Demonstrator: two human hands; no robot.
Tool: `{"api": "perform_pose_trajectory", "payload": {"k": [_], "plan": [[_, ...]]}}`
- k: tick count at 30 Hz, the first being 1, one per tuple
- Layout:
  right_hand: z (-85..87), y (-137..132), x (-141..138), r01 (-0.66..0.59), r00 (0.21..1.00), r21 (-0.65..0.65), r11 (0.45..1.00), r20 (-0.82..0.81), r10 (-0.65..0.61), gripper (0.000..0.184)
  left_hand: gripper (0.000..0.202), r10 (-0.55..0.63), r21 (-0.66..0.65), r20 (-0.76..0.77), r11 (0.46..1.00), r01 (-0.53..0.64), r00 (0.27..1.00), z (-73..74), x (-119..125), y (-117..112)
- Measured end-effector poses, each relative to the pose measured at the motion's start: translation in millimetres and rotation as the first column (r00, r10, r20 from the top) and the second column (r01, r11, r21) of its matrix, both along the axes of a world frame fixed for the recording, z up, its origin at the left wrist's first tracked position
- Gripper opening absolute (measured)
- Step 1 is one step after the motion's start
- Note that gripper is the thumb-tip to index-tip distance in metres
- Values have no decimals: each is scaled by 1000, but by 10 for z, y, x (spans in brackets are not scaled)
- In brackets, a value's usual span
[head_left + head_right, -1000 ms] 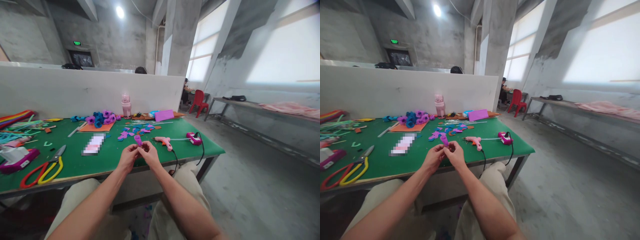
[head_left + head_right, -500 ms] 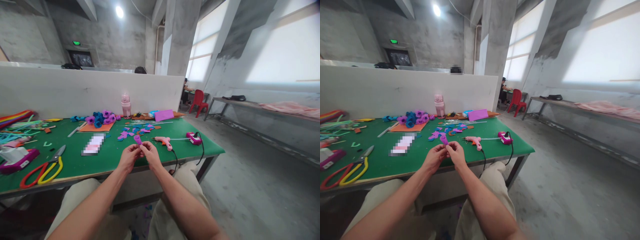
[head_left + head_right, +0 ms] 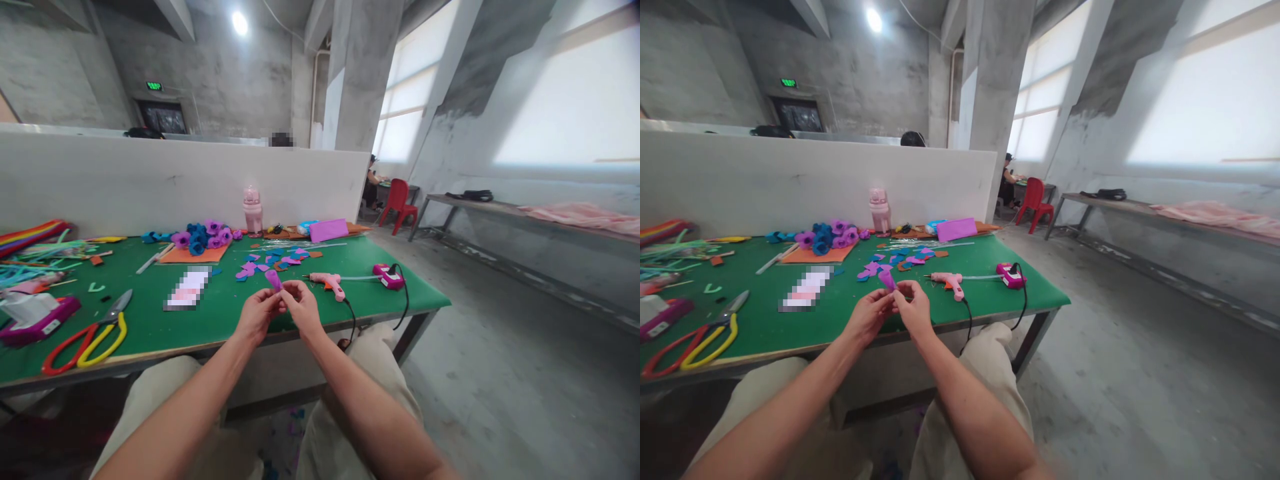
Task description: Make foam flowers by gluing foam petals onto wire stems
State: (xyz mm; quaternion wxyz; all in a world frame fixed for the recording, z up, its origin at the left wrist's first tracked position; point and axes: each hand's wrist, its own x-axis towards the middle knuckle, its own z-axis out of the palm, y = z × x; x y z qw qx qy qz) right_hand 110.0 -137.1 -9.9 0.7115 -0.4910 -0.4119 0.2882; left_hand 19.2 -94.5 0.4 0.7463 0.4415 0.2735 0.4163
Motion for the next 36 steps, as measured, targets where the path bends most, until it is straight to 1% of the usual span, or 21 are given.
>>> {"api": "perform_pose_trajectory", "payload": {"k": [6,14,20,23,27,31,36], "plan": [[-36,-13,-10,51,988,11,999,145,-52,16,28,14,-33,19,999,-14,1000,-17,-3,24],[-59,-19,-14,57,982,17,998,182,-59,18,27,18,-39,18,999,-17,1000,12,-6,8],[-39,-40,-18,87,968,33,996,234,-93,20,29,21,-25,5,999,-21,1000,15,-3,8],[-18,-63,-25,115,949,52,992,288,-125,20,30,18,-24,7,1000,-18,1000,5,-5,18],[18,-108,-48,171,891,108,979,407,-201,20,28,17,-29,23,999,-16,1000,-24,-7,44],[48,-151,-77,223,799,150,963,539,-268,21,27,25,-39,35,999,-24,999,-39,-2,58],[64,-185,-100,266,693,167,949,651,-309,24,25,37,-51,23,998,-36,999,-33,2,56]]}}
